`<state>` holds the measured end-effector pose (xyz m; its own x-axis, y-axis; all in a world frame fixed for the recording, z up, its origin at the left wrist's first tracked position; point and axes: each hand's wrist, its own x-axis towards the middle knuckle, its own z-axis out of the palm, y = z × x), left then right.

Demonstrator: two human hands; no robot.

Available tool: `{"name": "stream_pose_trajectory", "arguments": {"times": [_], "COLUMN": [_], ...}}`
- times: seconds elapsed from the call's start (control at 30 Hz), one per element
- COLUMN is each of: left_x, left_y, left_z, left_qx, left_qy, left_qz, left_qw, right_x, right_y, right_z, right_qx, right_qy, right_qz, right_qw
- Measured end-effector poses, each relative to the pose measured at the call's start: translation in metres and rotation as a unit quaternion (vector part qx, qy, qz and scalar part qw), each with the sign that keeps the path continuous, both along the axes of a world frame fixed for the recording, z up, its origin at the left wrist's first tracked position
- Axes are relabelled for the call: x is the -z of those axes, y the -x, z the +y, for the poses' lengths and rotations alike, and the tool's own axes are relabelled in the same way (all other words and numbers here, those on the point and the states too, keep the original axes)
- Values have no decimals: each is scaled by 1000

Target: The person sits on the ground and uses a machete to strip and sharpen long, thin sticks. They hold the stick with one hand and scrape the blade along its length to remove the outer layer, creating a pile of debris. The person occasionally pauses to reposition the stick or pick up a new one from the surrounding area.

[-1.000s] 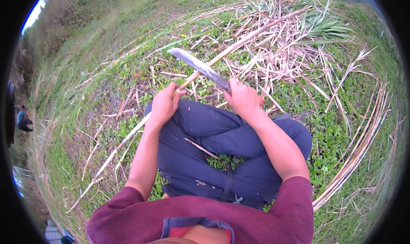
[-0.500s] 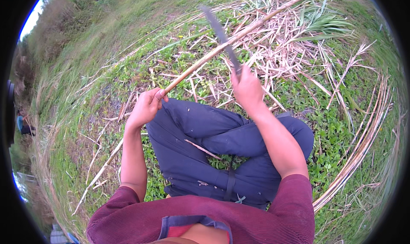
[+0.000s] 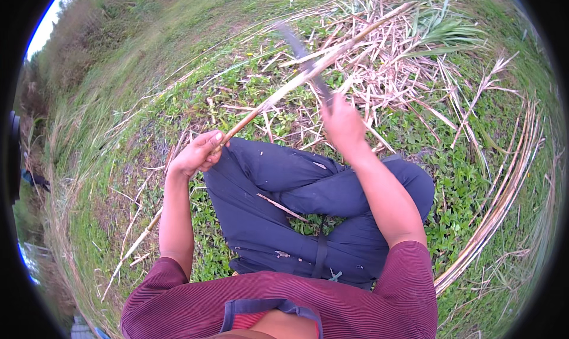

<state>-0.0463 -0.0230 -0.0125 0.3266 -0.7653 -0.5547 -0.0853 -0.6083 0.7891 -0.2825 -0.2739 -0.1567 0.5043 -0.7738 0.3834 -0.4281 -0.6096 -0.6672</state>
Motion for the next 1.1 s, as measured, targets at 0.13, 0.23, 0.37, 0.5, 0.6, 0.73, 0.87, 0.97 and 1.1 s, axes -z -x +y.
{"name": "stream_pose_trajectory", "arguments": {"times": [0.13,0.23,0.37,0.5,0.6,0.73,0.87,0.97,1.1], "left_x": [3,-10,-16,-7,3,1,4,7,21], "left_y": [-5,-13,-28,-38,-28,-15,-22,-17,-13], "left_z": [5,20,55,75,58,51,67,76,66], "left_qx": [-9,-20,-34,-53,-32,-30,-32,-26,-30], "left_qy": [-2,-17,-25,3,24,16,15,25,95], "left_qz": [61,31,-2,-13,-87,-140,-153,-176,-211], "left_qw": [998,999,999,999,995,990,988,984,973], "right_x": [-16,-3,15,-8,-18,-7,8,-5,-12], "right_y": [1,-2,18,-2,-12,-12,10,19,3], "right_z": [30,-12,-74,-19,38,48,-62,-60,16], "right_qx": [-120,2,126,-15,-87,-96,91,87,-55], "right_qy": [204,75,-34,-39,111,149,-39,-133,16], "right_qz": [89,87,48,29,152,159,92,69,112], "right_qw": [968,993,990,999,978,971,991,985,992]}}
